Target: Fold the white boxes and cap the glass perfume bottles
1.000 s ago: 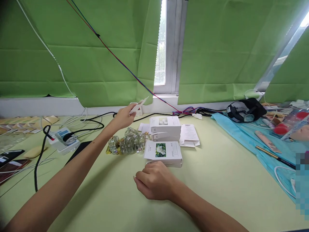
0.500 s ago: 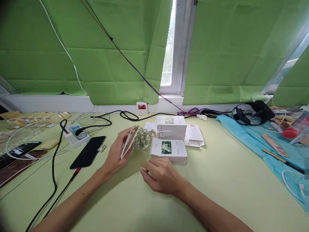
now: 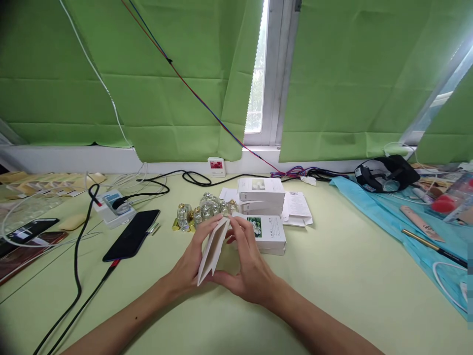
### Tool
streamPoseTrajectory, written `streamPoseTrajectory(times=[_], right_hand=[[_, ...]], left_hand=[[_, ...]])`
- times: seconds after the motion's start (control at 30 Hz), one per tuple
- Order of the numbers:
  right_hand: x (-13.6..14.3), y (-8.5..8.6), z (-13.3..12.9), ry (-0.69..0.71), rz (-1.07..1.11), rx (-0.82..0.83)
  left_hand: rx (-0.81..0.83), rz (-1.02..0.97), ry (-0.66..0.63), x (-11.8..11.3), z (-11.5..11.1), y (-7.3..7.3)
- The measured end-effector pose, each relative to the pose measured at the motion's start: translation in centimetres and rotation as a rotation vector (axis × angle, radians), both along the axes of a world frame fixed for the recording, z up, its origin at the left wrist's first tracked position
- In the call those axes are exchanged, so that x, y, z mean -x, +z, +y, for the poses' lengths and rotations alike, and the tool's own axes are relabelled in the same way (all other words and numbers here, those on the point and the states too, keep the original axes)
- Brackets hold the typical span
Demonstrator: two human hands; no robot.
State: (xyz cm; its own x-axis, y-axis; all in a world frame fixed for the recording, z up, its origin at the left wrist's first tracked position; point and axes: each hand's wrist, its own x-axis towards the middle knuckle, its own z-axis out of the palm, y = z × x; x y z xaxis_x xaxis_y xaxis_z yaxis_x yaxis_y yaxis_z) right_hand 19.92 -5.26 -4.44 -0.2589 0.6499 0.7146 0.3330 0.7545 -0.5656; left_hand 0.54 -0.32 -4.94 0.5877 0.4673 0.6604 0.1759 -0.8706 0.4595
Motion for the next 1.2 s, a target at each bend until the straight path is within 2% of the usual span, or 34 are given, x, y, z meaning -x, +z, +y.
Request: streamPoseTrajectory(times=[0.2,0.47,0.73,0.9,1.2], right_hand=[[0.0,-0.5,-0.2,0.03,-0.039,0.047],[0.0,-0.5,-0.2,0.011,-0.089,0.079],[-0.2,-0.2,-0.3,0.019,-0.117,0.125],[0.0,0.2,-0.4,0.025,-0.112,0.105],[0.1,0.0,-0.4,0.028,-0.081,0.074]], left_hand=[[0.138,0.023,0.005,-0.5,-0.8,-0.1],[0.147,0.095,0.01,-0.4,-0.6,-0.4],[0.156,0.058,0.029,-0.7,-0.9,0.0],[0.185,0.025,0.026,-0.8,-1.0,0.2],[0.181,0.026,0.054,-0.9,-1.2,0.3]])
